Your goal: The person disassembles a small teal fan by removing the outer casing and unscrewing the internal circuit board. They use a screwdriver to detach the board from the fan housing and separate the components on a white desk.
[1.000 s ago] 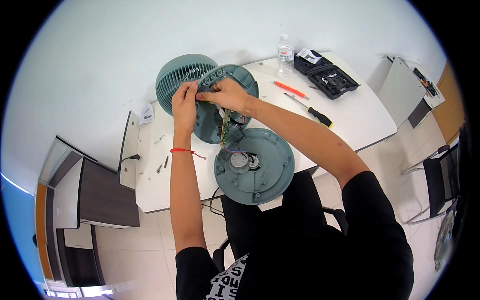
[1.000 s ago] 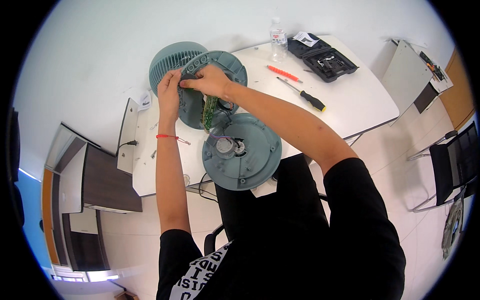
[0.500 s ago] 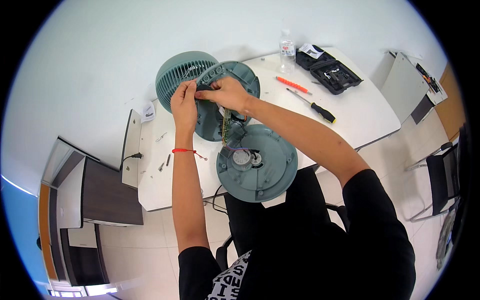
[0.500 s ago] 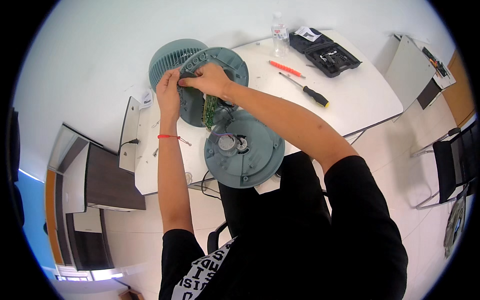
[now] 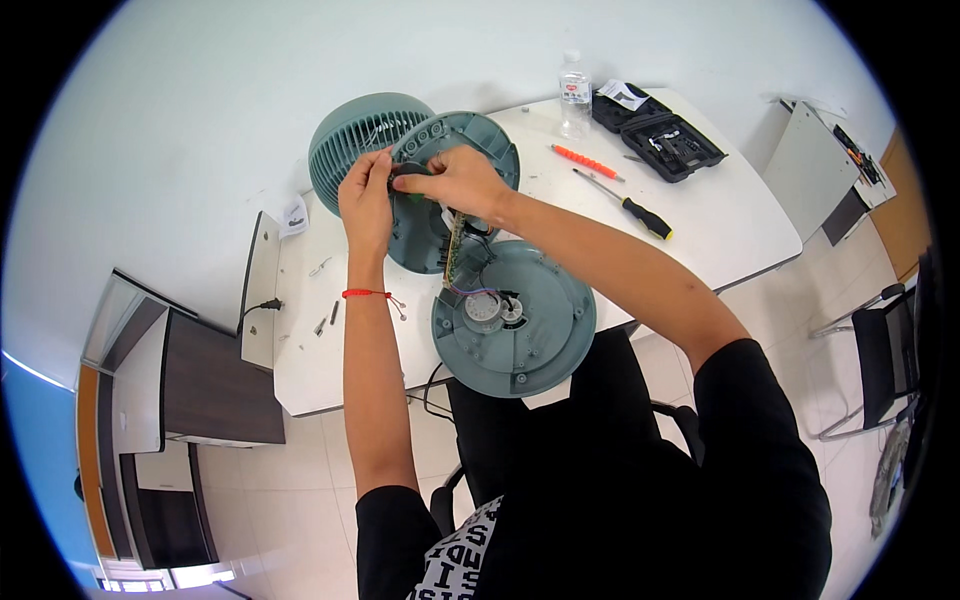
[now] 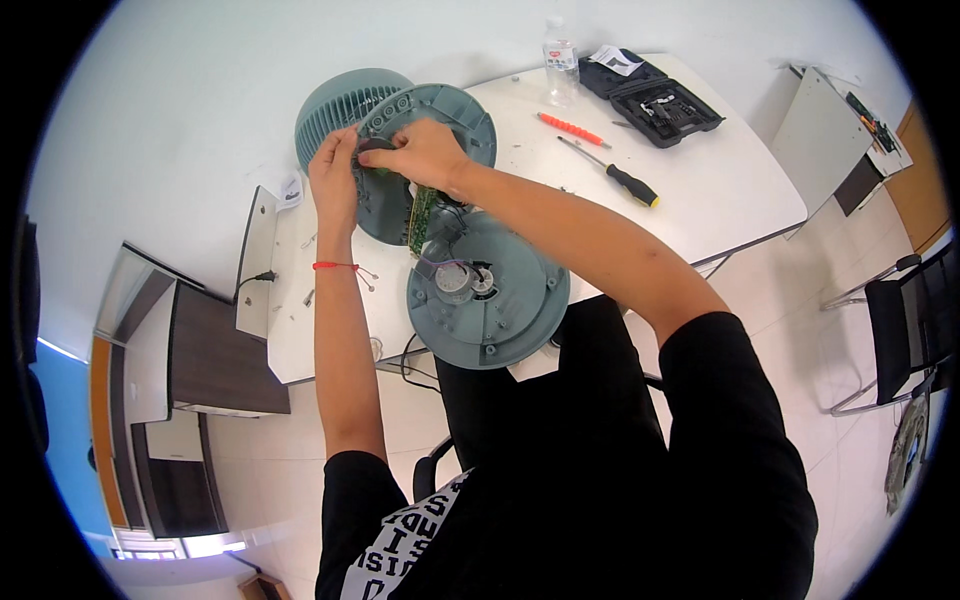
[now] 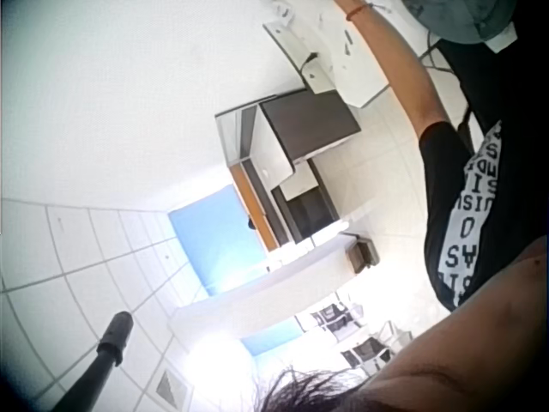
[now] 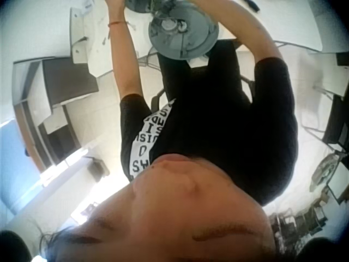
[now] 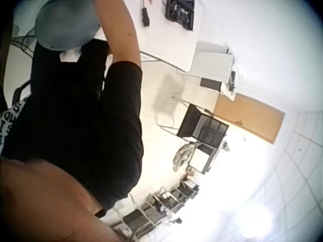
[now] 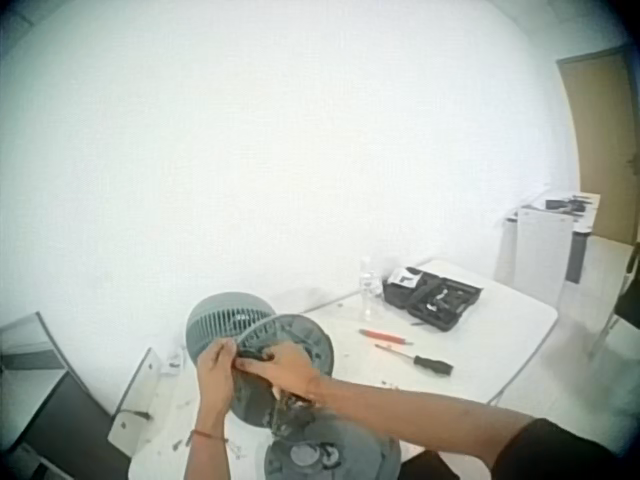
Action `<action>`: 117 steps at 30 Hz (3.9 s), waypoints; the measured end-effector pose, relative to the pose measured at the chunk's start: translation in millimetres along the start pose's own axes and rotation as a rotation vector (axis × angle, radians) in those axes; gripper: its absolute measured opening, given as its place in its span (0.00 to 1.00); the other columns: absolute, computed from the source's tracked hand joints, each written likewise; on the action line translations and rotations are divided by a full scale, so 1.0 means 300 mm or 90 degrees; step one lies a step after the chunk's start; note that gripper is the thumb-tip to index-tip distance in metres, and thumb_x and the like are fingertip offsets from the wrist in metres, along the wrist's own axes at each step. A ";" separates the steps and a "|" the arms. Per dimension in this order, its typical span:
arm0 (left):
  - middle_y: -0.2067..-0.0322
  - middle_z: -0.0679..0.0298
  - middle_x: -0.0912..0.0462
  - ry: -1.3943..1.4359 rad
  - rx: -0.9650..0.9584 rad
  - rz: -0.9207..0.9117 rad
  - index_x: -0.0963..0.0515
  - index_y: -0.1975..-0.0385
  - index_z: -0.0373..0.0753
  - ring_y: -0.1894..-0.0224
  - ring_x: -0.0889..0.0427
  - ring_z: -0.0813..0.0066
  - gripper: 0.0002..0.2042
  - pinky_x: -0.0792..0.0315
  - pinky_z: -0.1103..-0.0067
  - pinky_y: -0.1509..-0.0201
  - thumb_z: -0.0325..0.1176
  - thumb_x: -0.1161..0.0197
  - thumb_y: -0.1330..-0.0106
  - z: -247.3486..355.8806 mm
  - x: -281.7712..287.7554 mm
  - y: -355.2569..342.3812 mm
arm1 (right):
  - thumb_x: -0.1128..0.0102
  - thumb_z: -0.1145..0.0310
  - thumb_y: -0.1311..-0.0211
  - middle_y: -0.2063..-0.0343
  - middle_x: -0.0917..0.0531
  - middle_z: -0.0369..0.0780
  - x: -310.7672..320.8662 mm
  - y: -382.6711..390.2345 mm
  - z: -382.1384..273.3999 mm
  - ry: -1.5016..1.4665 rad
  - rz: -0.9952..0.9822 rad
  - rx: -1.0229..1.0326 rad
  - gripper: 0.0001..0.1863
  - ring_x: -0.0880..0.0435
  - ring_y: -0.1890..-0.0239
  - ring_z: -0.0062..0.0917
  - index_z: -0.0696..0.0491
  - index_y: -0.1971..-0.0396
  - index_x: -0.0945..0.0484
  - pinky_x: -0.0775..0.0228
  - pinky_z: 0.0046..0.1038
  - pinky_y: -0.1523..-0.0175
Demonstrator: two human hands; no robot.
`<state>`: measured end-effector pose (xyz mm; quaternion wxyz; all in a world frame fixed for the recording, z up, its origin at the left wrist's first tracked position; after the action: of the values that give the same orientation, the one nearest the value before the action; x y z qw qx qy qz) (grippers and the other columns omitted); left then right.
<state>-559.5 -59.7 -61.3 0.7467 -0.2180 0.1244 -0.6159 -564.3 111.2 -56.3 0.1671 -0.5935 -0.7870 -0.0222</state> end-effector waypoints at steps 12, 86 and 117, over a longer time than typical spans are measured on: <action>0.63 0.59 0.10 0.030 -0.019 0.023 0.17 0.52 0.31 0.59 0.20 0.80 0.14 0.30 0.80 0.47 0.36 0.42 0.22 -0.016 0.030 0.015 | 0.23 0.57 0.43 0.69 0.20 0.38 0.163 0.125 0.074 0.118 -0.028 0.221 0.22 0.21 0.68 0.21 0.62 0.63 0.19 0.28 0.26 0.60; 0.67 0.70 0.17 -0.221 0.128 0.120 0.25 0.42 0.35 0.76 0.33 0.89 0.20 0.39 0.87 0.71 0.17 0.36 0.34 0.024 -0.130 0.859 | 0.37 0.76 0.37 0.46 0.20 0.46 0.564 0.723 0.423 0.331 0.462 0.110 0.19 0.23 0.42 0.40 0.59 0.45 0.21 0.35 0.39 0.31; 0.67 0.53 0.20 -0.299 0.287 -0.107 0.22 0.59 0.34 0.63 0.19 0.53 0.07 0.25 0.64 0.57 0.31 0.39 0.31 -0.078 -0.224 1.445 | 0.52 0.54 0.21 0.84 0.30 0.36 0.650 0.660 0.622 -0.495 0.297 0.064 0.19 0.36 0.86 0.21 0.54 0.62 0.23 0.46 0.24 0.79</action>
<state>-209.1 65.2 -295.1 0.7310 -0.1925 -0.2087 -0.6205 -468.7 393.9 -208.2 -0.1118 -0.7101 -0.6368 0.2788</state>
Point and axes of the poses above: each hand's wrist, its own y-axis away from the middle knuckle, its own x-axis out of the back of the hand, z = x × y, the point moved 4 cm from there along -y, towards the middle knuckle
